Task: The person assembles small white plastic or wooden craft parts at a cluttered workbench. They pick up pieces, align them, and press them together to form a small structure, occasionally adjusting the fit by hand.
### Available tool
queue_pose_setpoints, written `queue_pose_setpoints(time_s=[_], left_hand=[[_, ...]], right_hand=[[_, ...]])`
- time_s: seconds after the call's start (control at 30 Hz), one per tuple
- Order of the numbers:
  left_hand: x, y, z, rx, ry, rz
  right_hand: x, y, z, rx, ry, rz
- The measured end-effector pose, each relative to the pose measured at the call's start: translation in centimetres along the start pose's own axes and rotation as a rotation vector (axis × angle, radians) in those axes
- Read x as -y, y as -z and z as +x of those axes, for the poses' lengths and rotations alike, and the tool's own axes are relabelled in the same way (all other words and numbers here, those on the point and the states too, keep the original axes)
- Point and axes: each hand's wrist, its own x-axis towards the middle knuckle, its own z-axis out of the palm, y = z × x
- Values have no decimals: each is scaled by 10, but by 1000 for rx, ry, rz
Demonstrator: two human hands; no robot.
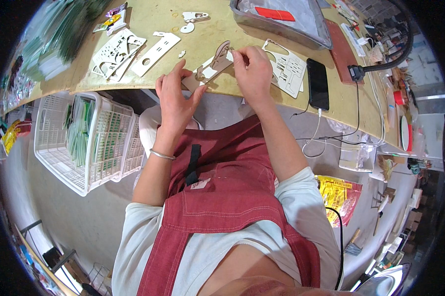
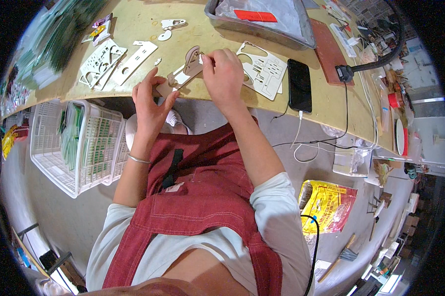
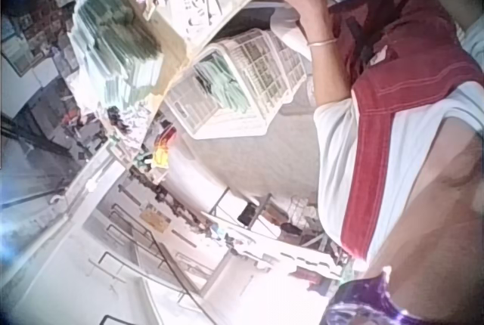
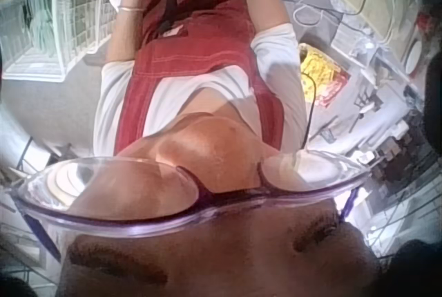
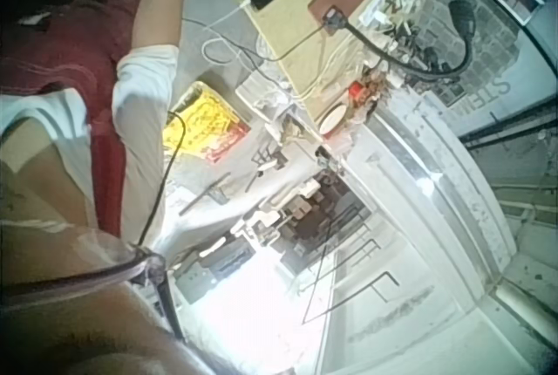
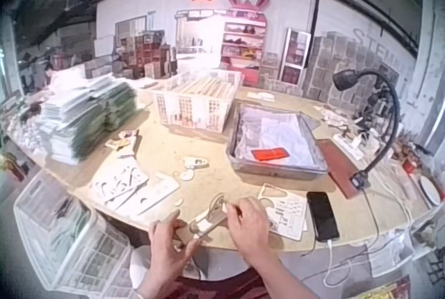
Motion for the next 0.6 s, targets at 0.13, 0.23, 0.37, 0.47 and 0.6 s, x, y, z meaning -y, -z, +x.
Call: queue_pose_setpoints(time_s=[0.13,0.23,0.37,0.47,0.6], left_hand=[[-1,0,1,10,-2,-19],[0,0,0,7,-4,-19],[0,-1,0,-1,7,0],[-1,0,1,3,9,0],[0,0,0,3,7,-6]], right_hand=[[0,2,4,-66,77,-5],[2,2,4,-74,116,-24],[1,1,4,-71,55,26],[-1,1,1,-19,47,-34],[0,0,-1,30,13,-71]])
